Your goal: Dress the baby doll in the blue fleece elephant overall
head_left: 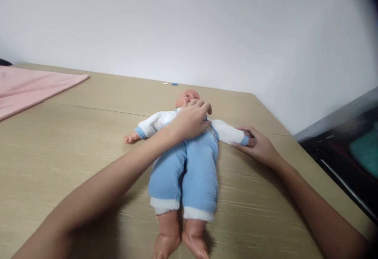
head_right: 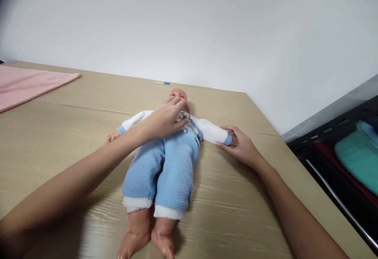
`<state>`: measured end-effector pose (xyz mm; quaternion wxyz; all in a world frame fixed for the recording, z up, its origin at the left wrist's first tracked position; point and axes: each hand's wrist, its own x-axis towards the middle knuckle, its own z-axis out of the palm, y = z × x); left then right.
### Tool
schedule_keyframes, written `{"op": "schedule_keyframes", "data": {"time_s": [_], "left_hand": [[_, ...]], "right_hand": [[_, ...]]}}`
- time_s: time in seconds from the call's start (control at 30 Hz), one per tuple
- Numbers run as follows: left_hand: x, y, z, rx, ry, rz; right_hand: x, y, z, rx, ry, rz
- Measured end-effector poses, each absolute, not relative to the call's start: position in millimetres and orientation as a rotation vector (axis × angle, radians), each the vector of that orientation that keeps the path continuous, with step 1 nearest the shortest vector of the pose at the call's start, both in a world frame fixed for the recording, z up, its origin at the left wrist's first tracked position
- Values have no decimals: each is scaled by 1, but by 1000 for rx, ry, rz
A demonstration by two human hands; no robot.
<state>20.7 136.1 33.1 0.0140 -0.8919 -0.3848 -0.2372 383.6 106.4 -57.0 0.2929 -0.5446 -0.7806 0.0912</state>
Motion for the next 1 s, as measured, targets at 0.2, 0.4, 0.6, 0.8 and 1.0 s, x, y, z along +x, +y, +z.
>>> {"op": "schedule_keyframes", "data": {"time_s": [0.2, 0.4, 0.6, 0.8, 1.0], "left_hand": [[65, 158, 15, -2776, -1388, -430], [63, 164, -1, -2977, -985, -697], [57, 151, 3, -2998, -781, -1166], [51, 141, 4, -2975, -663, -1496], [52, 146, 3, -3169, -770, -1793]], "right_hand": [[373, 106, -58, -1424, -1682, 383], [343, 128, -62, -1106, -1246, 637], [291, 132, -57, -1028, -1322, 564], [265, 116, -68, -973, -1565, 583], [271, 106, -60, -937, -1831, 471]]}}
